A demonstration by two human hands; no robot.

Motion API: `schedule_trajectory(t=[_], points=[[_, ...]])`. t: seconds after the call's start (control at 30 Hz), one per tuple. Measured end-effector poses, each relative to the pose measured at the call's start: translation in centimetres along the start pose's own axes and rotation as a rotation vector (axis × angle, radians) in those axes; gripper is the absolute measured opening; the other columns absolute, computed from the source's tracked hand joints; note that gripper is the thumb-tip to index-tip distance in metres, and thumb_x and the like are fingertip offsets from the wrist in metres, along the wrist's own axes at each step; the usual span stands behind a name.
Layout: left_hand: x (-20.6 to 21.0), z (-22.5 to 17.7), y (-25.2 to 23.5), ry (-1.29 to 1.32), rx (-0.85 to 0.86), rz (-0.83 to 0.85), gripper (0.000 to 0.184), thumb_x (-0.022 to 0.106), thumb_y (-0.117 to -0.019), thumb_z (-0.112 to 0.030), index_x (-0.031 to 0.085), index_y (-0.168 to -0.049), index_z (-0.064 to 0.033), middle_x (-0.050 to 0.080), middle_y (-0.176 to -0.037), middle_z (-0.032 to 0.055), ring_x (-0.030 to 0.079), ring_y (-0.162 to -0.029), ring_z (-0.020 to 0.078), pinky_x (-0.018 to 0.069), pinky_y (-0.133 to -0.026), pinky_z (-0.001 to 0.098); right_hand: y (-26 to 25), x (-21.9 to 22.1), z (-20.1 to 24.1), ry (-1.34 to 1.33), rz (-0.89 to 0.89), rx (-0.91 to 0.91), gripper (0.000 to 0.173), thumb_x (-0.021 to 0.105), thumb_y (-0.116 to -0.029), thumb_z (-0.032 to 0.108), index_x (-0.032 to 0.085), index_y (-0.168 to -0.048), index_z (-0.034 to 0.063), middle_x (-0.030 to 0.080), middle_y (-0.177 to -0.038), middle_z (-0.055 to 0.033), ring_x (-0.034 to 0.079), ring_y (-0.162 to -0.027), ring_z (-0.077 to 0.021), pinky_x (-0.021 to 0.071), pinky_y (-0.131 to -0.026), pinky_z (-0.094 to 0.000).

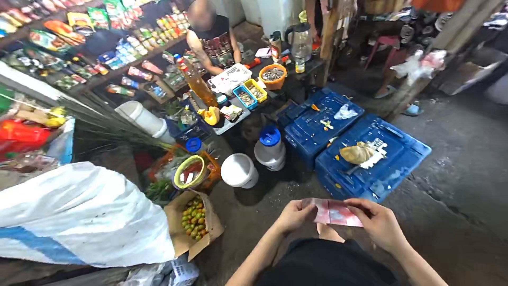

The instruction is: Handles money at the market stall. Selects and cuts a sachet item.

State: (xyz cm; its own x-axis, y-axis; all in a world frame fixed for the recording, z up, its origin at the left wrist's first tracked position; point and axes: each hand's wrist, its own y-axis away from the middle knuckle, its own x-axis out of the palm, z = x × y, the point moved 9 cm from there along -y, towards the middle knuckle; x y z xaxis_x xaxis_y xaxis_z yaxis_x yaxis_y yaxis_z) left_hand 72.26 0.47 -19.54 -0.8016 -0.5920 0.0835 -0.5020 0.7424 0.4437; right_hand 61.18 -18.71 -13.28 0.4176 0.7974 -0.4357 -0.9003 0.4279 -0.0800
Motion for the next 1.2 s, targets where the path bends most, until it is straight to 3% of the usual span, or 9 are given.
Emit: schedule_trajectory(t=[0.27,0.43,0.53,0.6,0.77,0.93,1.03,1.13,1.2], points=[[-19.6,-13.1,-9.1,0.116,0.087,-0.763,0.029,0.052,-0.1072,-0.024,0.066,-0.107,0.0017,0.064,-0.076,0.0021,0.057,-0.061,0.0063,0.0506,-0.058,0.0254,-22.3,-0.4,2.1,0.133,0.133,-0.136,0.035,0.057,-0.1009,0.031,0.072,-0.123,0.0096,0.075,-0.1,-0.0045,0.071,-0.083,-0.0088,0.0609,-0.076,-0.0281],[-34.1,-19.1,-15.4,0.126,0.104,-0.984,0.034,0.045,-0.1094,-0.026,0.058,-0.088,-0.0032,0.049,-0.062,-0.0023,0.046,-0.051,0.0069,0.0434,-0.052,0.025,-30.6,0.9,-0.2,0.327,0.245,-0.05,0.034,0.054,-0.101,0.031,0.072,-0.122,0.0108,0.076,-0.106,-0.0091,0.074,-0.09,-0.0216,0.0612,-0.082,-0.0452],[-43.6,-21.7,-20.8,0.012,0.137,-0.977,0.036,0.055,-0.1057,-0.028,0.062,-0.12,0.0042,0.066,-0.094,0.013,0.063,-0.08,0.0183,0.0558,-0.076,0.0404,-32.7,3.5,-3.5,0.409,0.306,0.052,0.031,0.055,-0.1014,0.027,0.073,-0.122,0.0105,0.076,-0.106,-0.0111,0.074,-0.088,-0.0287,0.0596,-0.08,-0.0541],[-49.5,-24.3,-25.0,-0.051,0.219,-0.925,0.039,0.06,-0.1006,-0.023,0.057,-0.13,0.0018,0.067,-0.103,0.0147,0.064,-0.085,0.0197,0.0562,-0.076,0.041,-33.2,5.9,-6.1,0.434,0.358,0.157,0.029,0.058,-0.1012,0.022,0.072,-0.123,0.0085,0.076,-0.104,-0.0136,0.074,-0.088,-0.0332,0.0585,-0.081,-0.0588],[-62.4,-27.7,-35.7,-0.077,0.034,-0.976,0.046,0.049,-0.1077,-0.038,0.059,-0.128,0.0014,0.064,-0.098,0.013,0.06,-0.072,0.0166,0.0543,-0.068,0.036,-34.1,12.5,-9.6,0.441,0.481,0.439,0.032,0.062,-0.1014,0.018,0.068,-0.129,0.0026,0.074,-0.105,-0.0214,0.072,-0.093,-0.0409,0.0544,-0.086,-0.0653],[-70.5,-28.2,-44.0,0.06,0.035,-0.873,0.019,0.053,-0.1043,-0.03,0.055,-0.104,-0.0115,0.047,-0.065,-0.0053,0.036,-0.044,0.001,0.0338,-0.042,0.0169,-38.1,18.1,-9.2,0.451,0.545,0.524,0.034,0.063,-0.1019,0.021,0.067,-0.132,0.0044,0.074,-0.108,-0.0208,0.072,-0.098,-0.0406,0.0543,-0.09,-0.0643],[-74.4,-26.3,-46.6,0.082,-0.031,-0.912,0.02,0.055,-0.104,-0.032,0.055,-0.104,-0.0125,0.044,-0.063,-0.0046,0.037,-0.043,0.0036,0.0357,-0.041,0.0193,-40.5,19.6,-8.8,0.475,0.511,0.509,0.035,0.064,-0.1016,0.024,0.068,-0.13,0.005,0.074,-0.107,-0.0198,0.072,-0.095,-0.0396,0.0556,-0.087,-0.0634],[-75.6,-24.1,-47.9,0.223,-0.102,-0.911,0.041,0.046,-0.1082,-0.041,0.049,-0.132,-0.0072,0.052,-0.087,0.0052,0.05,-0.068,0.0134,0.0481,-0.064,0.0304,-42.4,20.0,-8.3,0.503,0.481,0.487,0.035,0.064,-0.1015,0.026,0.069,-0.129,0.0052,0.074,-0.106,-0.02,0.073,-0.094,-0.0399,0.0556,-0.086,-0.064],[-74.2,-24.4,-48.1,0.358,-0.017,-0.872,0.028,0.048,-0.1063,-0.023,0.047,-0.129,-0.0077,0.056,-0.095,0.0055,0.057,-0.076,0.0141,0.0527,-0.07,0.0317,-43.2,20.2,-8.2,0.511,0.474,0.487,0.035,0.064,-0.1014,0.027,0.069,-0.129,0.0061,0.074,-0.105,-0.0195,0.072,-0.094,-0.0396,0.0556,-0.086,-0.064]])
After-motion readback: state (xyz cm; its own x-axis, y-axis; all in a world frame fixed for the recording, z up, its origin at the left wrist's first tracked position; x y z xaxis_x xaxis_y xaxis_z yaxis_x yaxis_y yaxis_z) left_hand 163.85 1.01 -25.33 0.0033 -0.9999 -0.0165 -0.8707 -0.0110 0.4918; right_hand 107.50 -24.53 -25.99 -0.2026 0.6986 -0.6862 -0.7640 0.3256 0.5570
